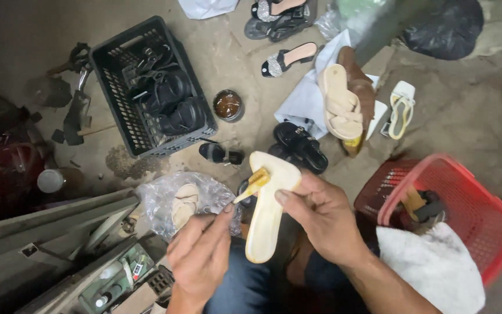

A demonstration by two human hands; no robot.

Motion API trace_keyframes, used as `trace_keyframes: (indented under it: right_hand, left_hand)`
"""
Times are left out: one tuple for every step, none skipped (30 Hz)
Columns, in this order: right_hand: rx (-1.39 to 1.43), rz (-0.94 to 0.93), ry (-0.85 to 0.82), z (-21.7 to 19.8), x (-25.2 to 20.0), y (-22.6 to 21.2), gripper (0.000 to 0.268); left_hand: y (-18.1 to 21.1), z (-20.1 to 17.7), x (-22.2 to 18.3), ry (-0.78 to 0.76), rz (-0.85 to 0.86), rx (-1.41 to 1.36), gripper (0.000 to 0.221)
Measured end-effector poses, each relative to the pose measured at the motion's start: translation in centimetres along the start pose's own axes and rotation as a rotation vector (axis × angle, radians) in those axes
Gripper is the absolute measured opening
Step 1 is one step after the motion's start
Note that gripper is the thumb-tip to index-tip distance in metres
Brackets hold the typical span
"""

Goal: Applying adhesive to a sandal component using a small wooden applicator as part of a shoe repair process.

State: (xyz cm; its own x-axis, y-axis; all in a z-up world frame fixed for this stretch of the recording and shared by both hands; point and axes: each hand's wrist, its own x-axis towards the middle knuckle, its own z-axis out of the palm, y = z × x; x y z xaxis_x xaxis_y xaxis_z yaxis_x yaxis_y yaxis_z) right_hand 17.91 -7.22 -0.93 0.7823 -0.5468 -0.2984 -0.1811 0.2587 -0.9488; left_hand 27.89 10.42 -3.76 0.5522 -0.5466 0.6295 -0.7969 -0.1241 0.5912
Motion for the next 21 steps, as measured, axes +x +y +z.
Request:
trace_keyframes:
  right_hand:
    - [0.000,-0.006,0.008,-0.2,-1.0,-0.2,0.032]
    - [0.019,-0.034,-0.033,-0.5,-1.9,-0.5,0.031]
    - [0.038,-0.061,-0.074,-0.8,-2.8,-0.8,0.030]
    - [0.040,-0.068,-0.066,-1.2,-3.8,-0.3,0.030]
    - [0.126,-0.023,-0.038,-1.7,-4.8,0.3,0.034]
    - [0.210,0.024,-0.013,-2.1,-5.7,0.8,0.040]
    - [0.212,0.019,-0.008,-2.5,-6.2,0.5,0.040]
    - [0.188,0.048,0.030,-2.9,-6.6,0.3,0.042]
    - [0.166,0.078,0.069,-3.3,-7.1,0.1,0.045]
    - [0.171,0.071,0.082,-3.7,-7.6,0.0,0.045]
    - [0.137,0.032,0.085,-4.2,-8.1,0.0,0.039]
    - [0.104,-0.006,0.083,-4.6,-8.5,-0.1,0.034]
    - [0.110,-0.013,0.090,-5.1,-9.2,-0.2,0.034]
    - [0.031,-0.069,0.065,-5.5,-9.8,-0.3,0.030]
    - [-0.050,-0.125,0.041,-5.8,-10.4,-0.4,0.030]
    - [-0.042,-0.130,0.050,-6.1,-11.0,-0.5,0.030]
    - [0.002,-0.109,0.047,-6.4,-11.6,-0.5,0.032]
    - [0.046,-0.087,0.047,-6.6,-12.2,-0.5,0.037]
    - [0.054,-0.090,0.057,-7.0,-12.7,-0.4,0.037]
    - [0.064,-0.131,0.062,-7.4,-13.1,-0.3,0.037]
    - [0.073,-0.172,0.068,-7.7,-13.4,-0.2,0.038]
  left_hand:
    - [0.5,0.2,-0.5,0.000,0.008,-0.006,0.022]
    - [1.0,0.5,-0.7,0.024,0.064,0.056,0.023]
    - [1.6,0.8,-1.0,0.049,0.120,0.119,0.023]
    - [1.5,1.1,-1.6,0.047,0.129,0.114,0.023]
    - [1.4,1.4,-2.2,0.073,0.168,0.156,0.025]
    - [1.3,1.7,-2.8,0.100,0.205,0.200,0.028]
    - [2.6,1.2,-2.5,0.099,0.211,0.196,0.028]
    - [3.9,0.8,-2.1,0.071,0.200,0.208,0.028]
    - [5.1,0.4,-1.7,0.043,0.189,0.220,0.029]
    - [5.9,0.6,-1.6,0.039,0.201,0.211,0.029]
    - [6.8,0.9,-1.5,0.030,0.256,0.169,0.024]
    - [7.7,1.1,-1.4,0.023,0.311,0.133,0.019]
    - [8.2,1.6,-1.4,0.020,0.321,0.130,0.019]
    - [8.6,2.1,-1.4,-0.001,0.339,0.126,0.018]
    - [9.0,2.5,-1.4,-0.021,0.356,0.122,0.018]
    - [8.6,2.7,-2.0,-0.027,0.367,0.119,0.018]
    - [8.2,2.9,-2.6,0.013,0.333,0.157,0.022]
    - [7.8,3.2,-3.2,0.053,0.299,0.193,0.026]
    - [9.0,2.7,-3.0,0.046,0.308,0.188,0.026]
    - [10.1,2.5,-2.8,0.016,0.335,0.185,0.025]
    - [11.2,2.2,-2.5,-0.013,0.363,0.181,0.024]
